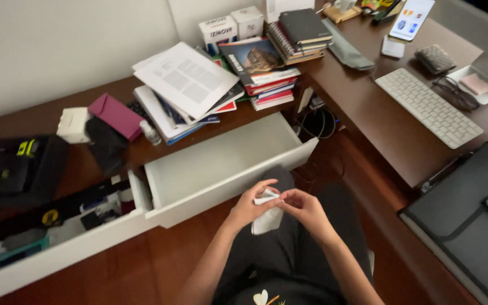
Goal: Organizing a desk drawer by removing items, sorting through papers and folders, and wiping the drawer clean.
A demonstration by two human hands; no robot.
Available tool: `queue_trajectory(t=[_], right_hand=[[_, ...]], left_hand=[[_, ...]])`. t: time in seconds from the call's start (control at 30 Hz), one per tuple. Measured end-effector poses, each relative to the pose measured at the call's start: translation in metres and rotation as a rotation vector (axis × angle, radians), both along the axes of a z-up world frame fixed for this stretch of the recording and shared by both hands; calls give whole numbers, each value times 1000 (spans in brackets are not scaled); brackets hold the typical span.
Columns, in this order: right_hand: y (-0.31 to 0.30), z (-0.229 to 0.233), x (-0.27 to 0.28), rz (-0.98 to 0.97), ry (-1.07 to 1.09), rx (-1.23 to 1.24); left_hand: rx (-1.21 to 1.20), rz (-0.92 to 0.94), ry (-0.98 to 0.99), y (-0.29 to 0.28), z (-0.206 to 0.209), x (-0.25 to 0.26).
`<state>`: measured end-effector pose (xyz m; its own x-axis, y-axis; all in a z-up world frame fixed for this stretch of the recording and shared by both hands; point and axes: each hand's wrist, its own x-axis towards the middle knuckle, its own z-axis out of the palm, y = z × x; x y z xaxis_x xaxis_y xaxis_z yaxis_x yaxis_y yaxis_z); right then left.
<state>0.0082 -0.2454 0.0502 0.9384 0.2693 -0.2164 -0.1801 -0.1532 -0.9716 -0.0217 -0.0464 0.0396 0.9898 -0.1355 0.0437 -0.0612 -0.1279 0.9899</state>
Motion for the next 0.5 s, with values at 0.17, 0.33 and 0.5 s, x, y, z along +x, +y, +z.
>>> queue_trajectory(t=[0.17,0.33,0.5], right_hand=[[-3,13,-4,1,-17,71],[2,12,-19,112,-119,-21],[-17,-5,-7,136,-242,-284]], left_hand=[[31,147,37,6,-4,0],[66,240,140,11,19,-3],[-29,297,-10,19,15,1]])
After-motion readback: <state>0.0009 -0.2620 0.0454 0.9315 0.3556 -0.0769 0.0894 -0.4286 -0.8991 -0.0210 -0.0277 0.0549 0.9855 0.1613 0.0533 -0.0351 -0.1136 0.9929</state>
